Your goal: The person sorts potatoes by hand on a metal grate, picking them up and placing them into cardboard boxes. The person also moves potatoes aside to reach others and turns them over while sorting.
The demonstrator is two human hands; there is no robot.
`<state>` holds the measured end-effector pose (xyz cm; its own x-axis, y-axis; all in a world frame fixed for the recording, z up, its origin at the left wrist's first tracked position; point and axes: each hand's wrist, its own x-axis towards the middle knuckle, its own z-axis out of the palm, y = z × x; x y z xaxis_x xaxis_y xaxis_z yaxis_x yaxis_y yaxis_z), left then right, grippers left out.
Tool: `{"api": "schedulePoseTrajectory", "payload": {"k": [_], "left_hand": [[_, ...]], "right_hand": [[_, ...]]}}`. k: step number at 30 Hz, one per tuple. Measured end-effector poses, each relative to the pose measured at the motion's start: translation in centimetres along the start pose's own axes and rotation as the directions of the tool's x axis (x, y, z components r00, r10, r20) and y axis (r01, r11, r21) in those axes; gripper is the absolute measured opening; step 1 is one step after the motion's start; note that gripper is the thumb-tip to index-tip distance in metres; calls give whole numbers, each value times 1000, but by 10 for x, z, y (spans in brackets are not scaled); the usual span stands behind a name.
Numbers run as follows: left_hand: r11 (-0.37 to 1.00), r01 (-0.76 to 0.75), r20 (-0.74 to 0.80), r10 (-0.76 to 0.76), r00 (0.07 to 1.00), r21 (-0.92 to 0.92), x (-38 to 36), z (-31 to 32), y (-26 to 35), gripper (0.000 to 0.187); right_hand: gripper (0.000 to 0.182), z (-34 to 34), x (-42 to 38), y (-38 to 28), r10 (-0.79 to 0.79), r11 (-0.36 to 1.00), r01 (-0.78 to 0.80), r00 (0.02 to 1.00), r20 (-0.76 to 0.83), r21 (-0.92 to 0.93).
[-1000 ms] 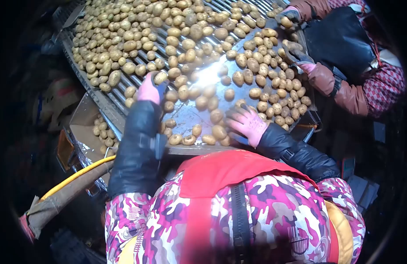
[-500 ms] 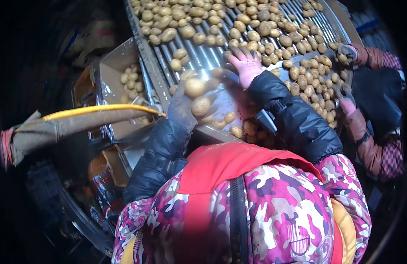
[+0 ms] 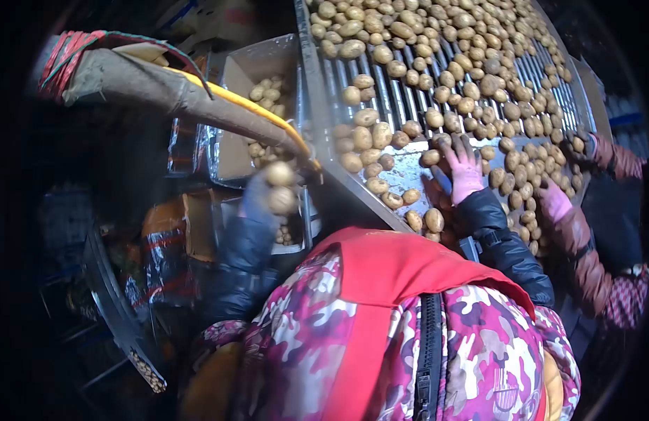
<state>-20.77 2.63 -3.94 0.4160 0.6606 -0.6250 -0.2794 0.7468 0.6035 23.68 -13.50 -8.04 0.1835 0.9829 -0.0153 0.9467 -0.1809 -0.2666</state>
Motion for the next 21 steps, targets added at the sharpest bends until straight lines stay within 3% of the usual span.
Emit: {"api": "schedulePoseTrajectory", "payload": {"k": [1, 2, 4, 6, 7, 8, 10, 12, 13, 15, 16, 17, 21], "left_hand": [[976, -12, -128, -16, 992, -216, -8, 12, 23, 50], [950, -202, -254, 140, 957, -239, -12, 22, 31, 46], [969, -247, -365, 235, 901, 15, -16, 20, 44, 49], [963, -250, -175, 264, 948, 101, -12, 8, 60, 51], [971, -230, 71, 226, 972, 62, 0, 0, 72, 51], [979, -200, 315, 182, 932, 28, 16, -10, 86, 51], [992, -127, 730, 96, 676, -13, 38, -16, 110, 52], [807, -516, 780, 115, 615, 287, 42, -26, 114, 54], [379, -720, 686, 248, 685, 582, 34, -12, 114, 56], [312, -619, 430, 500, 752, 721, 27, 20, 116, 61], [697, -518, 213, 481, 851, 495, 29, 39, 118, 66], [777, -458, 121, 453, 883, 432, 35, 42, 117, 66], [718, -325, -14, 423, 906, 615, 59, 23, 118, 66]], "right_hand": [[71, -7, -8, -10, 18, 998, -16, 999, 30, -60], [69, 8, -15, -6, 47, 996, -46, 999, 3, -81], [68, 8, -29, -4, 53, 996, -53, 999, 10, -70], [67, 5, -40, -3, 32, 997, -32, 1000, 0, -64], [69, 9, -45, 3, 11, 997, -14, 999, -38, -79], [70, 12, -49, 7, 13, 998, -16, 998, -53, -57], [74, 12, -55, 12, 1, 1000, -4, 994, -109, -26], [76, 9, -61, 10, 48, 998, -50, 995, -85, -31], [77, 9, -65, 11, 66, 997, -69, 995, -73, -37], [77, 13, -73, 12, 142, 990, -143, 988, -59, -10], [77, 12, -76, 12, 158, 987, -159, 986, -47, -6], [77, 11, -78, 12, 175, 985, -175, 984, -30, -2], [77, 14, -81, 10, 201, 978, -202, 979, -32, -41]]}}
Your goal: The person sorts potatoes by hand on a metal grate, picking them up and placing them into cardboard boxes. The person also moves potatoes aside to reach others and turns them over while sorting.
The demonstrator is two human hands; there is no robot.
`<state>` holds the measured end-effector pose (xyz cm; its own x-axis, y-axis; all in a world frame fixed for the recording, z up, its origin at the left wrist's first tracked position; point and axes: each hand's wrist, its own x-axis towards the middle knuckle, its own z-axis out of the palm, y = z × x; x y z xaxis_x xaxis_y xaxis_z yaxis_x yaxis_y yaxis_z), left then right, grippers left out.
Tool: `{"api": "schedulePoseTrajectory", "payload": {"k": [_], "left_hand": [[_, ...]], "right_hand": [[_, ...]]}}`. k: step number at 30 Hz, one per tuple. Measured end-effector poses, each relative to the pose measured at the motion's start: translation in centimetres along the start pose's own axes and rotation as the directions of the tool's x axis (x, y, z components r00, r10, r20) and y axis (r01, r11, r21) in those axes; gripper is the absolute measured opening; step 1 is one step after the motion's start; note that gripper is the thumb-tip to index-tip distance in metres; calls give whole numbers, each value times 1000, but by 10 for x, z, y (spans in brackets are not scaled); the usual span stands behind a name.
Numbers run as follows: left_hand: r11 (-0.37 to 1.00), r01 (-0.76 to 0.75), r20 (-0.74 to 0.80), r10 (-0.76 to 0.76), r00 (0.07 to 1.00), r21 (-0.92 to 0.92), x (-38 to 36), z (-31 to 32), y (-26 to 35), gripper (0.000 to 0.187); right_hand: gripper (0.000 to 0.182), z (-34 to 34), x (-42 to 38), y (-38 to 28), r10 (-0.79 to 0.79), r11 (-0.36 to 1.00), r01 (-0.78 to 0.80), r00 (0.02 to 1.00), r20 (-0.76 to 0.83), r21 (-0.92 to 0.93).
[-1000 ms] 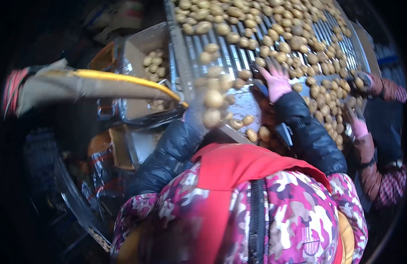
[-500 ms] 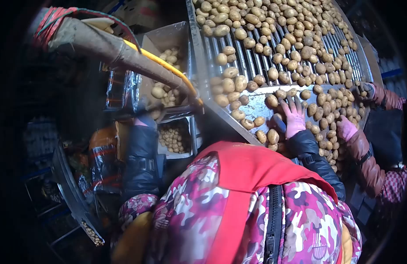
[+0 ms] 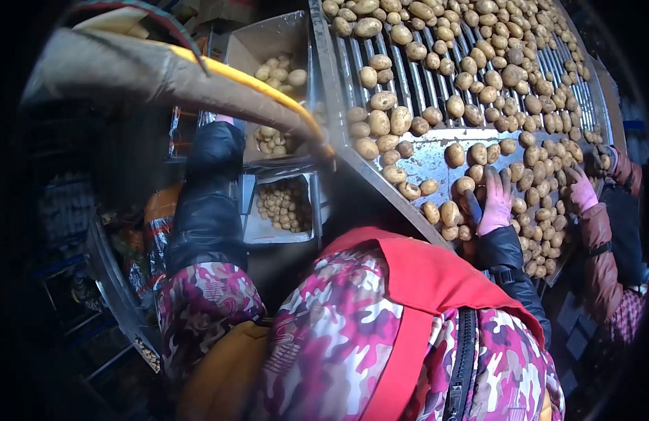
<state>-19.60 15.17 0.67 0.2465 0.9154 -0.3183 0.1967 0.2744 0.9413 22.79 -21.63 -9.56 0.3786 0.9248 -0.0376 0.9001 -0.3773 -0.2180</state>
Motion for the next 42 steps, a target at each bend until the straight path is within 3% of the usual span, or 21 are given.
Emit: {"api": "schedulePoseTrajectory", "payload": {"k": [5, 8, 13, 19, 24, 26, 28, 29, 30, 31, 32, 34, 36, 37, 40, 42], "left_hand": [[918, 52, -23, -47, 999, 393, 41, -15, -32, 65], [808, 67, -15, -72, 997, 585, 51, -29, -48, 65], [555, 69, 27, -162, 986, 829, 68, -44, -72, 64], [149, 10, 40, -334, 942, 989, 84, -40, -98, 64], [-75, -18, -20, -473, 881, 997, 99, -24, -99, 63], [-76, -14, -27, -509, 861, 997, 105, -28, -99, 63], [53, 25, 4, -478, 878, 998, 117, -58, -119, 63], [172, 5, 62, -382, 922, 985, 126, -94, -150, 39], [463, 163, 42, -401, 915, 871, 124, -94, -136, 40], [695, 304, 26, -421, 907, 652, 125, -98, -118, 41], [842, 407, 14, -440, 898, 355, 125, -98, -95, 43], [849, 461, 55, -489, 870, 257, 130, -106, -95, 45], [643, 350, 126, -574, 809, 682, 139, -117, -143, 46], [443, 177, 88, -514, 853, 879, 133, -118, -184, 58], [181, 160, -85, -368, 926, 970, 97, -46, -151, 71], [119, 233, -168, -403, 900, 965, 96, -37, -160, 69]], "right_hand": [[75, -4, 6, -10, 4, 997, -2, 1000, -18, 73], [72, -14, 19, -32, -125, 982, 132, 990, -58, 133], [59, -32, 50, -82, -350, 934, 352, 936, -46, 59], [52, 8, 61, -71, -328, 945, 327, 940, -91, -24], [53, 1, 66, -70, -332, 943, 333, 941, -68, 11], [53, -4, 71, -73, -329, 944, 330, 943, -41, 14], [54, -4, 74, -72, -334, 942, 334, 942, -13, 21], [54, -4, 75, -72, -340, 940, 340, 940, -5, 5], [54, -5, 77, -73, -341, 940, 341, 940, 15, 10], [54, -4, 77, -72, -346, 938, 346, 938, 29, 1], [54, -3, 78, -73, -350, 936, 351, 936, 41, -8], [54, -5, 80, -75, -339, 940, 341, 938, 80, -14], [54, -5, 82, -76, -339, 939, 342, 936, 91, -21], [54, -2, 81, -75, -342, 938, 346, 936, 85, -32], [53, -2, 84, -76, -343, 935, 350, 934, 98, -54], [54, -1, 82, -74, -339, 934, 349, 933, 119, -71]]}}
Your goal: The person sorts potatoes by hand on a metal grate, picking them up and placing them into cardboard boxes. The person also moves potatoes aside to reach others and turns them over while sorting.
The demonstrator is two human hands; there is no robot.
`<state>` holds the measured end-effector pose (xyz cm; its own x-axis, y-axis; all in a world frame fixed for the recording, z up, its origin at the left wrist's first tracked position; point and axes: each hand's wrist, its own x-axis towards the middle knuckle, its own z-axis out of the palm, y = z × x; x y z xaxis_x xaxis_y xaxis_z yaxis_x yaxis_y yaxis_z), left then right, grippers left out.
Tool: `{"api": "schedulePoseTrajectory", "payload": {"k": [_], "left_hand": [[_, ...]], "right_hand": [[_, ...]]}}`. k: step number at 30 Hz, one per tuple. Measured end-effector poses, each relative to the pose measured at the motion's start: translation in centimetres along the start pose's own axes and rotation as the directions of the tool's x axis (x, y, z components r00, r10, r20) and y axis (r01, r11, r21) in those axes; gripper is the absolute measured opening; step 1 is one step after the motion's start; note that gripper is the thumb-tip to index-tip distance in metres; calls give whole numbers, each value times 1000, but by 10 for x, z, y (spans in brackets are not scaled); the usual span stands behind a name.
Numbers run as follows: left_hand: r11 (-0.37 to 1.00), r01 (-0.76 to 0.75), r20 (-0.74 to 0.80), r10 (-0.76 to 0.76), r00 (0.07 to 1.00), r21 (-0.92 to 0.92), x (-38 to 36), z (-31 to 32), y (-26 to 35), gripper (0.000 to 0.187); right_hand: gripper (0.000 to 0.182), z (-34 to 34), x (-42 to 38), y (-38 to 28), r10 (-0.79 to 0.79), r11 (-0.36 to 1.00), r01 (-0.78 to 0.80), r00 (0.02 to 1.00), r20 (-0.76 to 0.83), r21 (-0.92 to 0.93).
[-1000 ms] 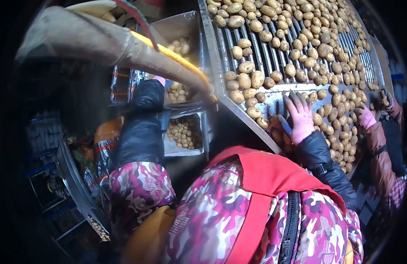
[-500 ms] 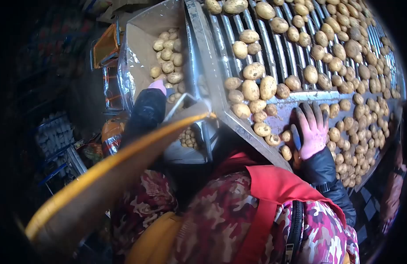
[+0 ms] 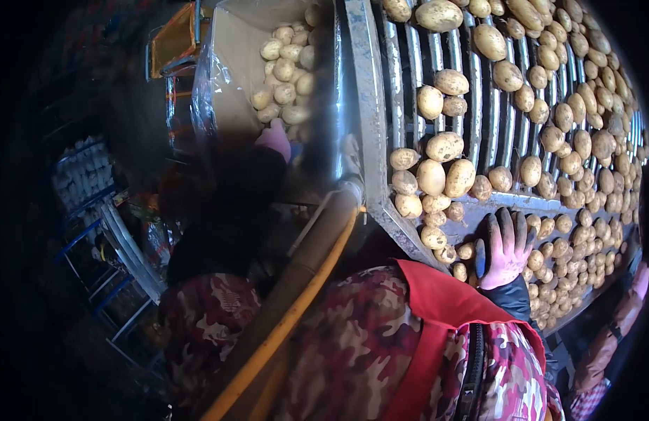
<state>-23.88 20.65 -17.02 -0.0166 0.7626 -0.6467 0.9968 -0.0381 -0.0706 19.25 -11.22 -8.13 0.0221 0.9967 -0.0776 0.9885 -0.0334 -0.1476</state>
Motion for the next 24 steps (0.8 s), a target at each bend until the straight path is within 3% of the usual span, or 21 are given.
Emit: {"api": "schedulePoseTrajectory", "payload": {"k": [5, 11, 14, 24], "left_hand": [[991, 133, 8, -133, 991, 7, 1, 26, 2, 64], [989, 111, -60, -117, 991, -100, -15, 31, -2, 69], [983, 127, 36, -123, 992, -130, -17, 18, 2, 66], [989, 92, 69, -84, 994, -120, -2, 22, -7, 61]], "right_hand": [[56, 4, -3, 1, -3, 1000, 3, 1000, 7, -3], [57, 3, -3, -1, 11, 1000, -11, 1000, 23, -1], [57, 4, -2, -1, 8, 1000, -8, 1000, 3, 3], [56, 1, 0, -4, 34, 999, -33, 999, -15, 20]]}}
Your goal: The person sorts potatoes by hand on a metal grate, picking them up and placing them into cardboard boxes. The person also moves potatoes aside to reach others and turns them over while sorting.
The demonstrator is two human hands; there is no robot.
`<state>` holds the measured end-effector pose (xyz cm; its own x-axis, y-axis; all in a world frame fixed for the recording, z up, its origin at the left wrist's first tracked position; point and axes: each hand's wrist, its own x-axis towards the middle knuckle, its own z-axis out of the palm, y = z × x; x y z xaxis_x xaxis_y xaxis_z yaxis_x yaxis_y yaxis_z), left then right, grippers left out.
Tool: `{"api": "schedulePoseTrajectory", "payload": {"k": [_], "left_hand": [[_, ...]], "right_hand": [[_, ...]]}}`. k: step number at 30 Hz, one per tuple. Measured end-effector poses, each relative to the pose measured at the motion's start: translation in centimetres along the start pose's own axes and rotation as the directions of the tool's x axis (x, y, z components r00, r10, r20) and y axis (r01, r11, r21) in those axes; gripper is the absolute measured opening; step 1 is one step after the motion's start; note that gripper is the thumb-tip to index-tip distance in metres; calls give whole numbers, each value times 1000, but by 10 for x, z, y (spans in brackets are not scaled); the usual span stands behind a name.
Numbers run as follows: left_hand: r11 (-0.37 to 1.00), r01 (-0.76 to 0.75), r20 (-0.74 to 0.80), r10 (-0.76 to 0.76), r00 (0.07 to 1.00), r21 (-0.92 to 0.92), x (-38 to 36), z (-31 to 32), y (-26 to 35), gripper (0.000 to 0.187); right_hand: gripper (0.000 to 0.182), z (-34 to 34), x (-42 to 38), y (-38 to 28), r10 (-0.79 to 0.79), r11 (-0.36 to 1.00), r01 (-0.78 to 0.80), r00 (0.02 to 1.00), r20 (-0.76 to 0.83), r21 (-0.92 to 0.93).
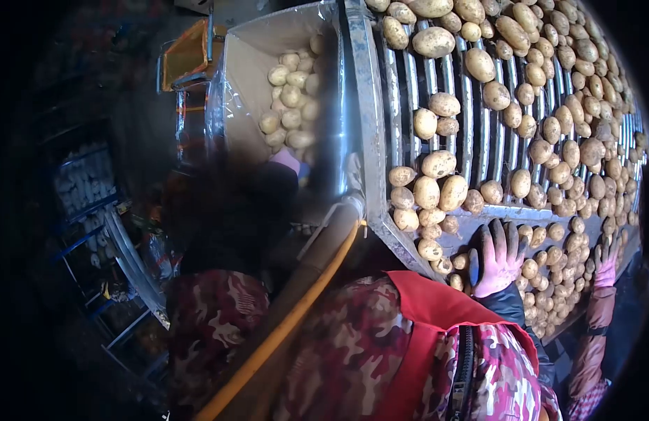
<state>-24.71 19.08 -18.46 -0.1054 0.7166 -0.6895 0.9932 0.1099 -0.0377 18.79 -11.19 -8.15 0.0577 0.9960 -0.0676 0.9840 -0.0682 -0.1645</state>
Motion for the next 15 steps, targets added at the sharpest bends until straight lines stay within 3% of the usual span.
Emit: {"api": "schedulePoseTrajectory", "payload": {"k": [15], "left_hand": [[999, -29, 69, 30, 997, -27, -13, 15, 0, 55]], "right_hand": [[55, -3, -1, 1, 2, 999, 0, 1000, -30, 54]]}}
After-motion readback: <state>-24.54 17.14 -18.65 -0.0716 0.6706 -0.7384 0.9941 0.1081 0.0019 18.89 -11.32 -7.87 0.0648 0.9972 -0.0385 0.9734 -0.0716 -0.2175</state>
